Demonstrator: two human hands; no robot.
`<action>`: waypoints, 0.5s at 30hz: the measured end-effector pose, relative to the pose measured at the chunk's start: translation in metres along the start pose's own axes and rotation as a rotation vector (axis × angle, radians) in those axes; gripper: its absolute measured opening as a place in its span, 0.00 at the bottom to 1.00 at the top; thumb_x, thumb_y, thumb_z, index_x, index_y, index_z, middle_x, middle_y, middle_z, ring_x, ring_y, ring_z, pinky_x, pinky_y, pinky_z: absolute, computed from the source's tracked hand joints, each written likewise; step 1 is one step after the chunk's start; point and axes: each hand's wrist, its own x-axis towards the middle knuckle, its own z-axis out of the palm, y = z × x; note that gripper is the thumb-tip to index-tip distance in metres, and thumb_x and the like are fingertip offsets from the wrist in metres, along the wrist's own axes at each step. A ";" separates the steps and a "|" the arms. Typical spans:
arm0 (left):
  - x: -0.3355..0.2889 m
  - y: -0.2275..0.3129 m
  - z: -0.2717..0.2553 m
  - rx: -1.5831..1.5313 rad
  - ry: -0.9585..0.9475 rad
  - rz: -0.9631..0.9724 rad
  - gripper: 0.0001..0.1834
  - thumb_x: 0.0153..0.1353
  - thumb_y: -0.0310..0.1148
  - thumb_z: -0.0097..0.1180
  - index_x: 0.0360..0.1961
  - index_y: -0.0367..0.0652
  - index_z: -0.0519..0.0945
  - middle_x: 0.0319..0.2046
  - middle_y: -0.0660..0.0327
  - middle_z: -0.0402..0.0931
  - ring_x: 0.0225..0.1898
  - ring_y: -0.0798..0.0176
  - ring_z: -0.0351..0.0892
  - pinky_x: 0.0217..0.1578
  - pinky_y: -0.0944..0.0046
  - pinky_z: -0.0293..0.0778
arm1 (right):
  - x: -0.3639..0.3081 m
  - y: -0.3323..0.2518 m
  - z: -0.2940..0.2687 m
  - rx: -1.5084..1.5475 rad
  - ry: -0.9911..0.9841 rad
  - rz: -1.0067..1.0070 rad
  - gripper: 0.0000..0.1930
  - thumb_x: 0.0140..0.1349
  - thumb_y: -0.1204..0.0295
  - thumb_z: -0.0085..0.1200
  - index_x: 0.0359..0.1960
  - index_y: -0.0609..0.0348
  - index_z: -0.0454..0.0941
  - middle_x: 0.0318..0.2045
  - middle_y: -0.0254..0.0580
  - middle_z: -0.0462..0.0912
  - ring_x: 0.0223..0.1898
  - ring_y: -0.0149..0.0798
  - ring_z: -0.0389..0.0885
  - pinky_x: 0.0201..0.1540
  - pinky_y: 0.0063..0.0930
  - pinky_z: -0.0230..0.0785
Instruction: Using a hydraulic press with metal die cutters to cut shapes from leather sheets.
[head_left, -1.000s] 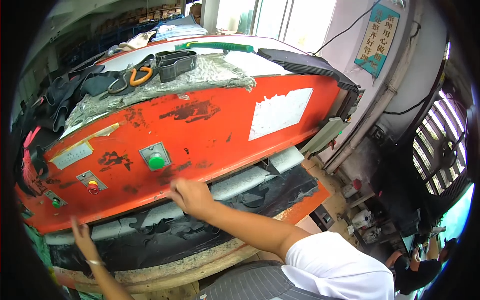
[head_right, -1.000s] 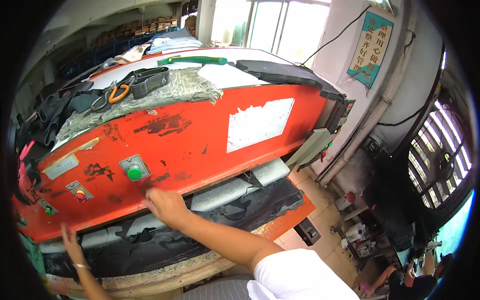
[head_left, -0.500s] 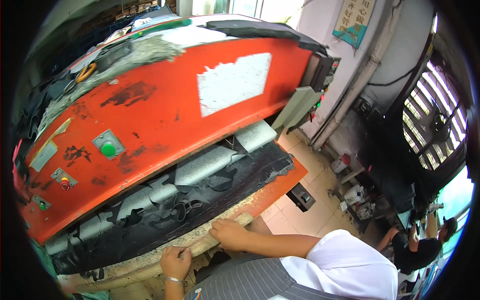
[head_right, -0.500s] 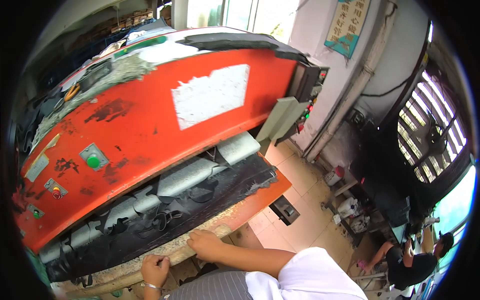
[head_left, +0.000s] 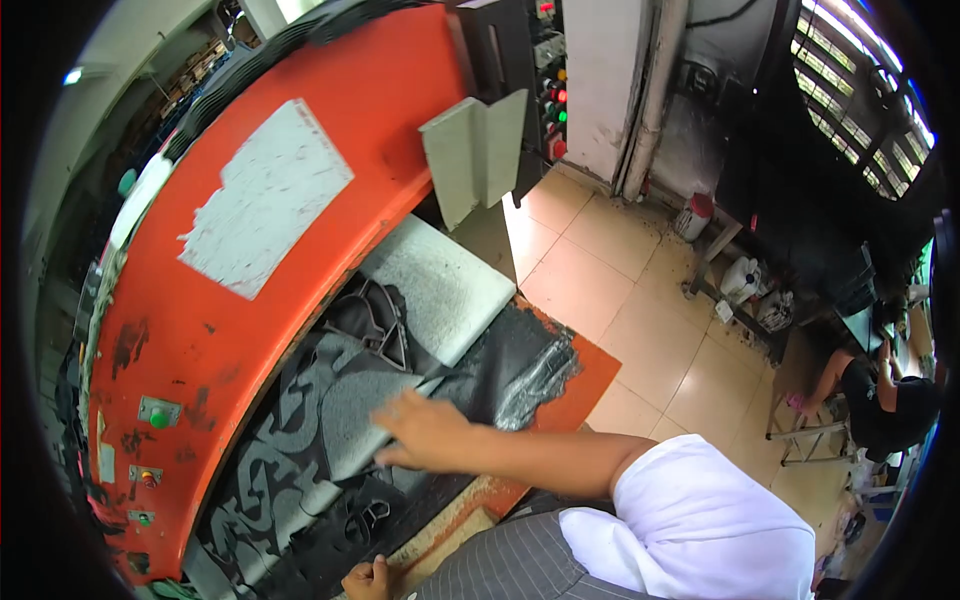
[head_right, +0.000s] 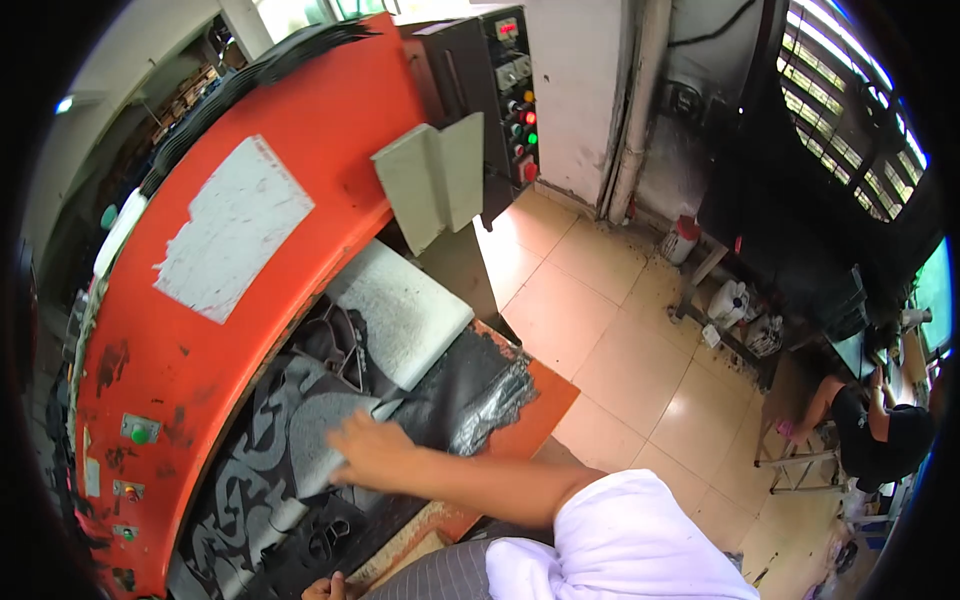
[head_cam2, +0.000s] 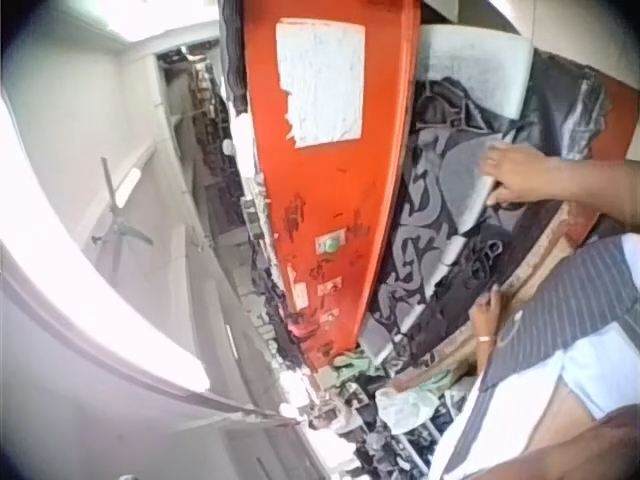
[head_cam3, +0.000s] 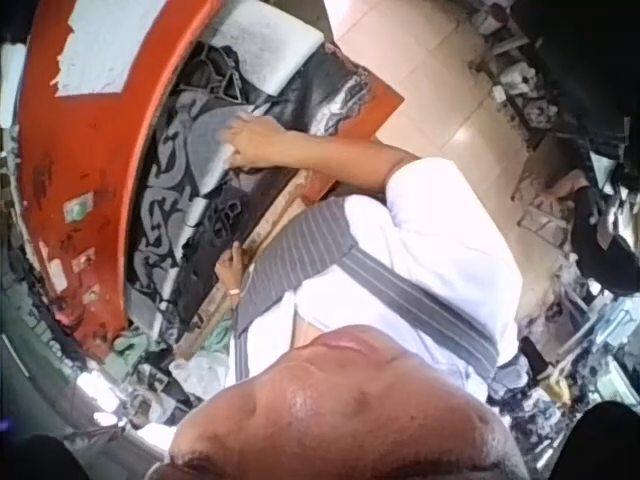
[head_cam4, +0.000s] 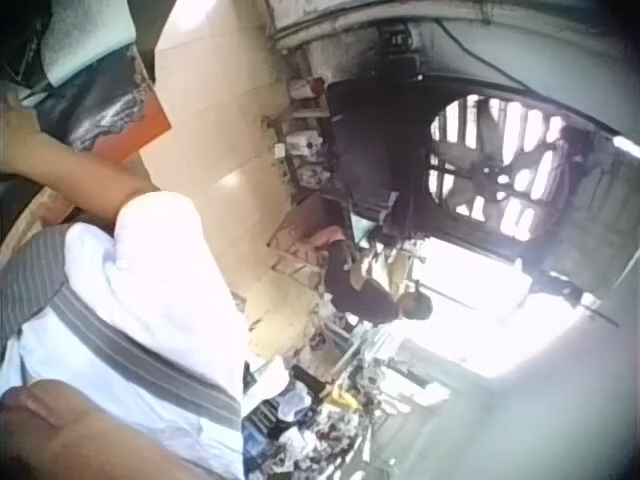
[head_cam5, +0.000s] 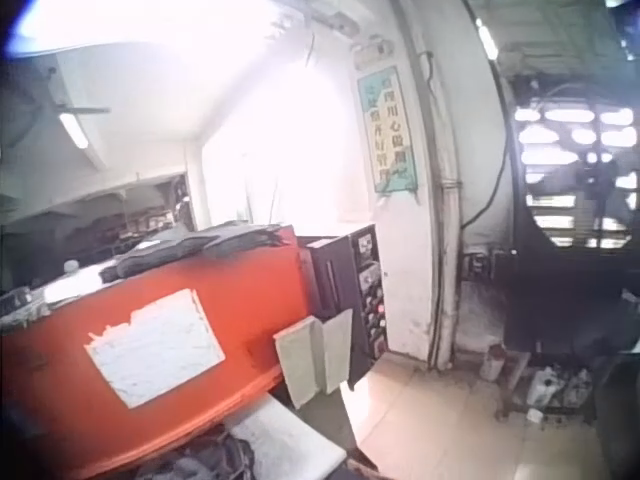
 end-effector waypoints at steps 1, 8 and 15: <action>0.001 0.028 -0.004 -0.101 0.029 -0.004 0.21 0.61 0.41 0.57 0.19 0.34 0.73 0.16 0.51 0.70 0.16 0.54 0.67 0.21 0.57 0.64 | 0.013 0.010 -0.015 -0.047 0.096 0.088 0.35 0.54 0.48 0.58 0.57 0.58 0.68 0.54 0.58 0.70 0.58 0.55 0.65 0.49 0.44 0.73; 0.035 0.106 0.034 -0.030 0.021 0.145 0.14 0.57 0.36 0.59 0.21 0.37 0.78 0.20 0.52 0.75 0.23 0.51 0.74 0.27 0.56 0.68 | 0.093 0.039 -0.033 -0.214 -0.021 0.422 0.42 0.45 0.46 0.65 0.58 0.58 0.65 0.60 0.66 0.59 0.62 0.56 0.55 0.50 0.38 0.72; 0.044 0.149 0.043 -0.135 0.077 0.298 0.10 0.53 0.29 0.63 0.19 0.37 0.78 0.18 0.55 0.76 0.21 0.53 0.76 0.26 0.61 0.71 | 0.090 0.066 -0.059 -0.084 -0.113 0.297 0.38 0.39 0.51 0.66 0.53 0.59 0.74 0.53 0.62 0.68 0.58 0.59 0.62 0.55 0.46 0.68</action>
